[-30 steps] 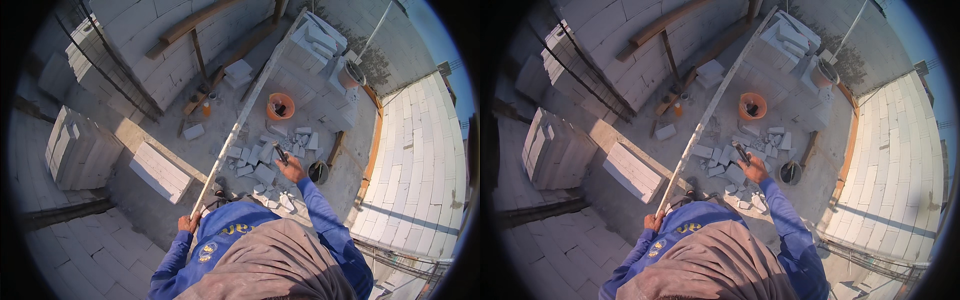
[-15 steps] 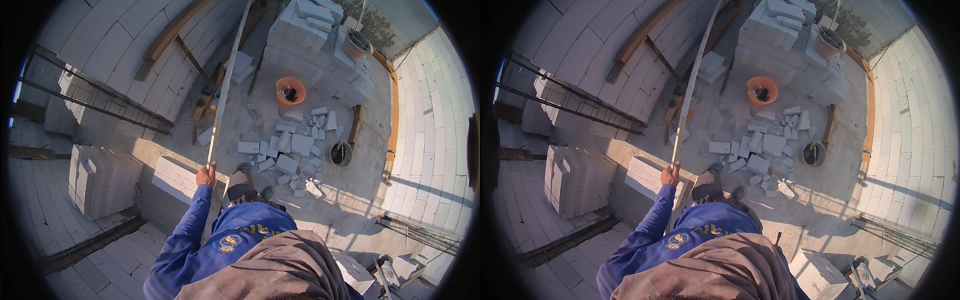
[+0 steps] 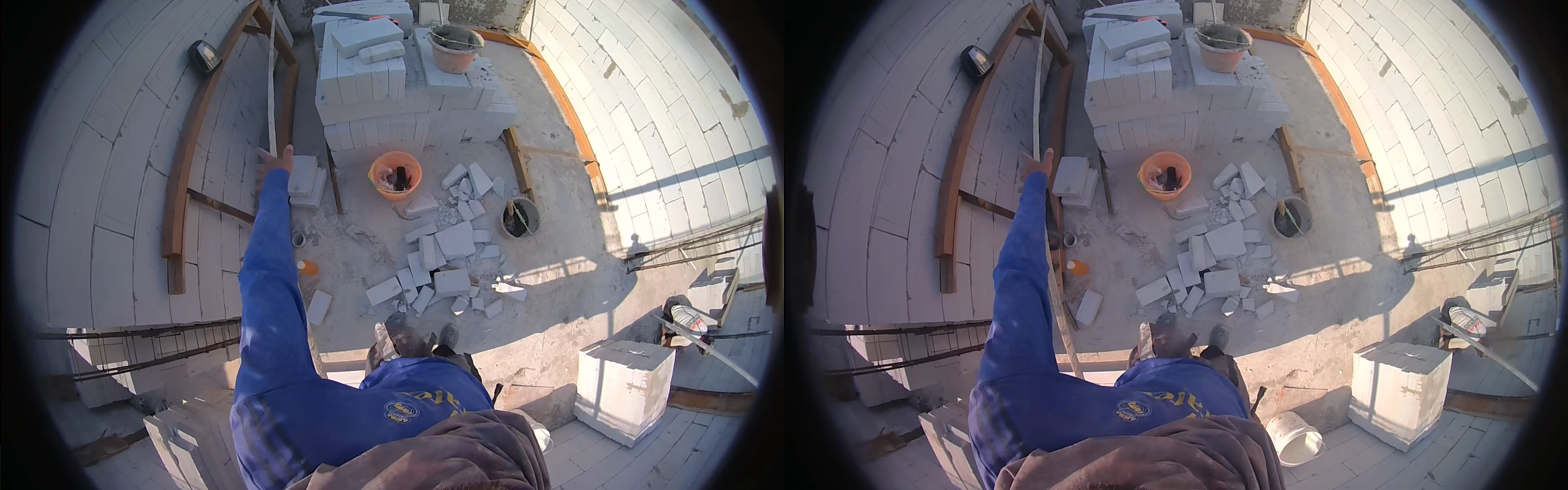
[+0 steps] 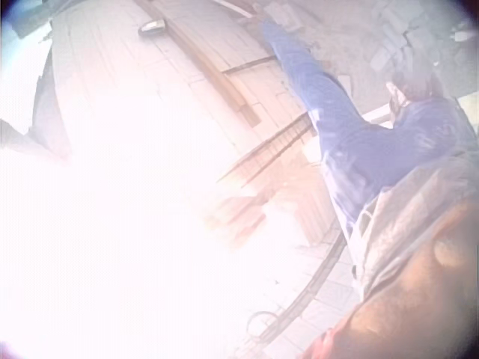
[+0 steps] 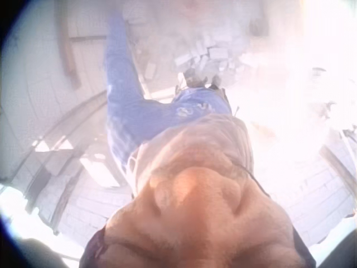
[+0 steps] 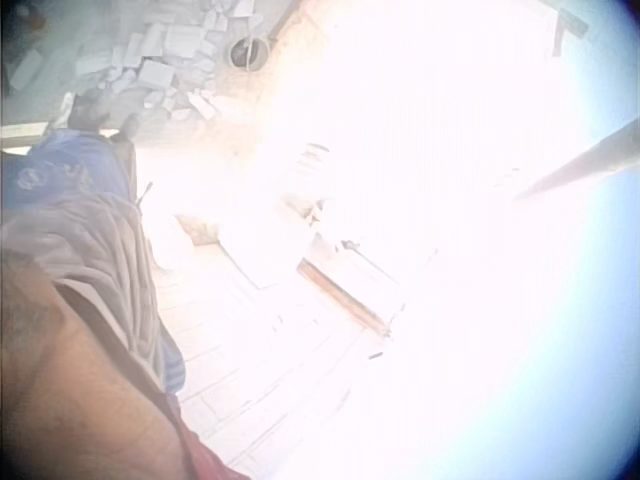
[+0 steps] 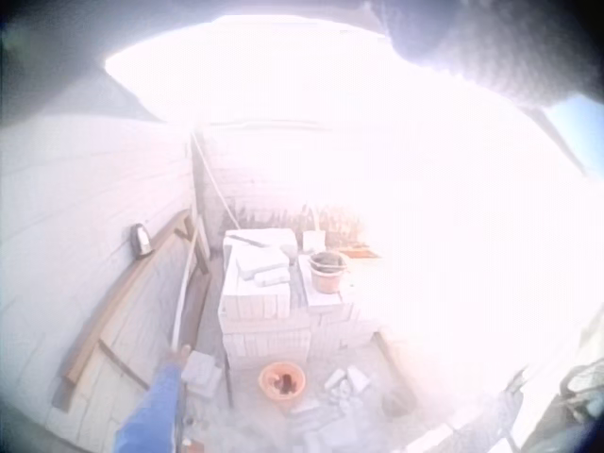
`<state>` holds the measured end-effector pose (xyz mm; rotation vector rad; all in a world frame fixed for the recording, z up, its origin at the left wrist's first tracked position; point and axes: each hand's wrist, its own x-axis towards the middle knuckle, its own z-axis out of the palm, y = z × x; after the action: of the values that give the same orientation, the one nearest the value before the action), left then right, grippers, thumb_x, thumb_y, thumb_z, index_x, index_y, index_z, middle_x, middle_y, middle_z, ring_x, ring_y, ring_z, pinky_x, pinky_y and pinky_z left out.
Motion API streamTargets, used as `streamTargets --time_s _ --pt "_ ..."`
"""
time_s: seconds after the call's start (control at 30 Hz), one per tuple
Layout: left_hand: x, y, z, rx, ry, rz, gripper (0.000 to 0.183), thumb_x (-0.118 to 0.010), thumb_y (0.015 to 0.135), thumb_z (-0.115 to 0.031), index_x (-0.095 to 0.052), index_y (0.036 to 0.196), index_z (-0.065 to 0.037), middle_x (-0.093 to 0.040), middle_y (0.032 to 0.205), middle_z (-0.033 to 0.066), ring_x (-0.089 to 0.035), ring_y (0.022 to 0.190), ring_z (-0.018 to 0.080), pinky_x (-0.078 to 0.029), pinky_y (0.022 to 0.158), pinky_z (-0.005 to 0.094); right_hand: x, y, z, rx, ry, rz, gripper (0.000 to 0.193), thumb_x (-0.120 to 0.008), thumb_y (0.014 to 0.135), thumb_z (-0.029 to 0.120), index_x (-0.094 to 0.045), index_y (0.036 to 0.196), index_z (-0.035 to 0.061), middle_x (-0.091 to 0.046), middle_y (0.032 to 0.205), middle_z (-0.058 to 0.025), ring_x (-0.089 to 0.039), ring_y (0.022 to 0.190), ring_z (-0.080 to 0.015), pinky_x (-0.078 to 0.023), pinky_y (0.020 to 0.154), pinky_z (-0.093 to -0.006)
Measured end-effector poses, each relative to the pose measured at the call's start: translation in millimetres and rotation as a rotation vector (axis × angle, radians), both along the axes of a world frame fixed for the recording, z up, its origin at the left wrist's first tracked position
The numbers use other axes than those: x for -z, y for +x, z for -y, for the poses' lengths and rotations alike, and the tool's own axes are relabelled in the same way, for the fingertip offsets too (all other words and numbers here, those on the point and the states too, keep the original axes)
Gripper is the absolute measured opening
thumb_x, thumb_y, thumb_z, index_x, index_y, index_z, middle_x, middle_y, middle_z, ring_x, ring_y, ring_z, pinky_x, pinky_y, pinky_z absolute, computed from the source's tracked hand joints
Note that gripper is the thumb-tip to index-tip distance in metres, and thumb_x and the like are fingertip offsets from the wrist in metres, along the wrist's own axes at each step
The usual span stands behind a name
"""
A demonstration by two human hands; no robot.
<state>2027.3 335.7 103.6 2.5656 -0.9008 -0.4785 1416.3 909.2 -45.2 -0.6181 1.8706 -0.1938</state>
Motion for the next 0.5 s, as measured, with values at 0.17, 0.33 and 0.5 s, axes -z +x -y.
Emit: streamTargets --time_s 0.17,0.33,0.5 --pt "-72 -125 95 0.323 -0.290 0.133 0.104 -0.058 0.087 -0.072 -0.016 0.163 -0.013 -0.012 0.165 0.0297 -0.017 0.153 0.0450 -0.020 0.117 0.0693 1 26 -59 0.122 0.082 -0.022 0.044 -0.066 0.086 0.037 -0.066 0.112 0.0013 -0.072 0.093 -0.0189 -0.071 0.087 -0.0322 -0.055 0.078 -0.0453" --pt "108 -265 -60 0.776 -0.086 -0.503 0.104 -0.060 0.085 -0.072 -0.031 0.158 -0.005 -0.024 0.160 0.0352 -0.029 0.149 0.0471 -0.029 0.121 0.0470 -1 48 -103 0.195 0.161 -0.028 0.043 -0.066 0.086 0.035 -0.066 0.113 0.0014 -0.072 0.092 -0.0181 -0.071 0.084 -0.0309 -0.056 0.076 -0.0444" --pt "279 -270 -359 1.079 0.789 -0.539 0.119 -0.056 0.075 -0.088 -0.036 0.156 -0.004 -0.034 0.159 0.0289 -0.035 0.147 0.0410 -0.029 0.121 0.0416 -5 56 -138 0.190 0.217 -0.041 0.042 -0.067 0.086 0.033 -0.066 0.113 0.0016 -0.072 0.090 -0.0173 -0.071 0.082 -0.0297 -0.056 0.074 -0.0436"
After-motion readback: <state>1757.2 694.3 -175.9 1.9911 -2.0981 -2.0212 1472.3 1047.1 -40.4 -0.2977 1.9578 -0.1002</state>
